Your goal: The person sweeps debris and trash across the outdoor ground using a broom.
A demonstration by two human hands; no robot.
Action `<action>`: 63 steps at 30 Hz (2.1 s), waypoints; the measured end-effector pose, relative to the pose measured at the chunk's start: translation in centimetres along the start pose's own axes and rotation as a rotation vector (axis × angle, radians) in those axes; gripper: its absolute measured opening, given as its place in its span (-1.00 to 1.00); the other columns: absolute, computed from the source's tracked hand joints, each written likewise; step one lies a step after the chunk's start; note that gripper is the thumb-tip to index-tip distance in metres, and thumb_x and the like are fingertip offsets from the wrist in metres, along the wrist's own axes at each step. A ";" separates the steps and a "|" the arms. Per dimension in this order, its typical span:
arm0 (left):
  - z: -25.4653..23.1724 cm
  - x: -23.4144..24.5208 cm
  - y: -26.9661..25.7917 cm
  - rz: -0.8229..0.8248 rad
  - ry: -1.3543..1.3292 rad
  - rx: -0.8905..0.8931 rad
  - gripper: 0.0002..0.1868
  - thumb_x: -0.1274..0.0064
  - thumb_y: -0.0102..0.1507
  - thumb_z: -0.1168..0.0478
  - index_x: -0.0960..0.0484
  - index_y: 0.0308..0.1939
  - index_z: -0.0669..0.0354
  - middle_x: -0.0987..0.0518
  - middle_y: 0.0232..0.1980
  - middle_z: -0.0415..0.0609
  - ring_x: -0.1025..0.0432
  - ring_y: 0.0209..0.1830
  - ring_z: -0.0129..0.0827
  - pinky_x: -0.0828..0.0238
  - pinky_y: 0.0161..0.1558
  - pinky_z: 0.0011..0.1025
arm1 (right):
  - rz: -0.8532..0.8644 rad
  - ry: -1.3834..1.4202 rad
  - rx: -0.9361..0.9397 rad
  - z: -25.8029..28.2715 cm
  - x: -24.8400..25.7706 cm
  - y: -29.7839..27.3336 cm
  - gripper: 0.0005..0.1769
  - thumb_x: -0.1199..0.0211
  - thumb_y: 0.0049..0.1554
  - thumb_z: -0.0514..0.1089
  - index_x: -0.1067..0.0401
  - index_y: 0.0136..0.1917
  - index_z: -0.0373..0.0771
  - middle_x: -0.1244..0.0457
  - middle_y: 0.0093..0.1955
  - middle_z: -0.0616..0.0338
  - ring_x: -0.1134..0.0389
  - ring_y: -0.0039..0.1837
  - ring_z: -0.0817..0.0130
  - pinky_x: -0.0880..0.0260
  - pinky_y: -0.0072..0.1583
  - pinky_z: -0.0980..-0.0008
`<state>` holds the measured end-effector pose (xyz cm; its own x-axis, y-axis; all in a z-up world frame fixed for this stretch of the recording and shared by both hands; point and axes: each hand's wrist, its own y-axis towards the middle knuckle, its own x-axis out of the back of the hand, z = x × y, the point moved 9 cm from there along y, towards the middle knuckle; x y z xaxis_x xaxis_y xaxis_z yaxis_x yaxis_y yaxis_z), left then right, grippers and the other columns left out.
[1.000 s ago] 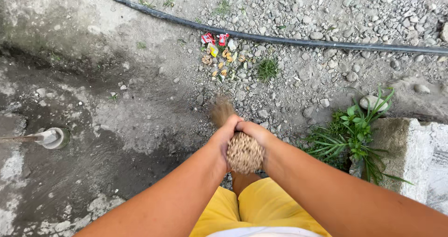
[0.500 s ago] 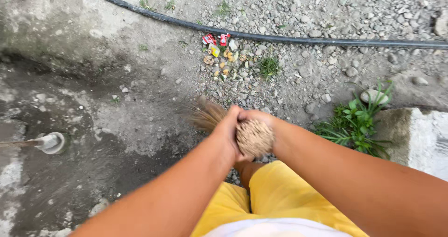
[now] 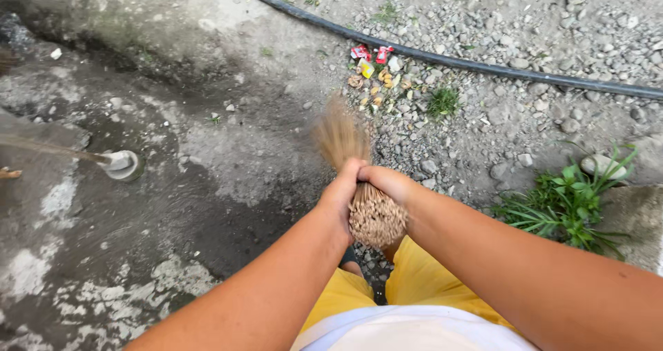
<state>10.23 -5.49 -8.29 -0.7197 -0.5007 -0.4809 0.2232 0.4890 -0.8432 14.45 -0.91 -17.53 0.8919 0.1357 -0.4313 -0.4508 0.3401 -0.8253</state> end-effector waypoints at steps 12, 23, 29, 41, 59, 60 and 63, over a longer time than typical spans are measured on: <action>-0.9 4.5 3.4 0.153 0.118 0.068 -0.49 -0.07 0.16 -0.29 -0.64 -0.25 0.09 -0.67 -0.29 0.06 -0.53 -0.48 -0.10 -0.55 -0.29 -0.08 | -0.214 -0.051 -0.041 -1.5 -5.0 -4.4 -0.62 -0.04 0.17 0.10 -0.49 -0.01 -0.21 -0.44 -0.09 0.01 -0.45 -0.15 0.09 -0.46 -0.04 -0.02; -2.8 0.1 4.9 -0.069 -0.018 -0.021 -0.55 -0.02 0.14 -0.21 -0.62 -0.20 0.05 -0.68 -0.29 0.04 -0.58 -0.40 -0.08 -0.59 -0.25 0.01 | 0.058 -0.001 -0.115 3.1 -1.2 -0.6 -0.66 -0.04 0.18 0.04 -0.48 -0.08 -0.24 -0.42 -0.22 -0.01 -0.44 -0.25 0.05 -0.52 -0.11 0.00; -5.8 -7.2 7.0 0.195 0.125 0.007 -0.53 -0.07 0.21 -0.20 -0.64 -0.15 0.12 -0.68 -0.24 0.06 -0.56 -0.40 -0.13 -0.59 -0.25 -0.14 | -0.156 0.036 0.037 9.6 1.6 -3.4 -0.69 -0.06 0.18 0.02 -0.45 -0.07 -0.24 -0.42 -0.20 -0.03 -0.43 -0.23 0.04 -0.51 -0.12 -0.06; -8.5 -12.2 10.2 -0.034 -0.118 -0.074 -0.53 0.04 0.16 -0.25 -0.55 -0.14 0.02 -0.64 -0.23 -0.01 -0.56 -0.31 -0.12 -0.57 -0.29 0.05 | 0.145 -0.083 -0.129 16.4 4.6 -2.0 -0.65 -0.04 0.15 0.00 -0.45 0.00 -0.29 -0.41 -0.17 -0.04 -0.46 -0.20 0.09 -0.54 -0.11 0.06; -5.0 -18.9 8.3 -0.113 -0.121 0.181 -0.51 0.00 0.13 -0.23 -0.58 -0.07 -0.01 -0.70 -0.11 -0.02 -0.59 -0.27 -0.18 -0.54 -0.20 -0.01 | 0.119 0.090 -0.309 17.3 7.0 -8.7 -0.55 0.04 0.16 0.01 -0.44 0.09 -0.36 -0.41 -0.05 -0.17 -0.50 -0.09 0.07 -0.60 -0.02 0.04; -5.5 -19.2 9.3 -0.108 -0.114 0.191 -0.51 0.00 0.13 -0.23 -0.58 -0.07 -0.01 -0.70 -0.11 -0.02 -0.59 -0.27 -0.18 -0.54 -0.20 -0.01 | 0.049 0.083 -0.263 18.2 8.4 -8.1 -0.59 0.01 0.14 0.06 -0.42 0.04 -0.29 -0.40 -0.10 -0.10 -0.48 -0.13 0.05 -0.57 -0.08 -0.08; -5.5 -21.2 10.2 0.053 0.071 0.251 -0.59 -0.04 0.15 -0.15 -0.58 -0.11 0.02 -0.66 -0.15 -0.03 -0.57 -0.29 -0.14 -0.59 -0.22 -0.04 | -0.091 0.093 -0.082 19.4 11.8 -8.3 -0.61 -0.03 0.17 0.06 -0.42 0.05 -0.28 -0.40 -0.12 -0.07 -0.44 -0.16 0.04 -0.54 -0.11 -0.10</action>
<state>24.17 14.08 -5.39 -0.7452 -0.4235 -0.5151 0.4112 0.3162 -0.8549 29.33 15.94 -8.70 0.9238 0.0199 -0.3825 -0.3733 0.2696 -0.8876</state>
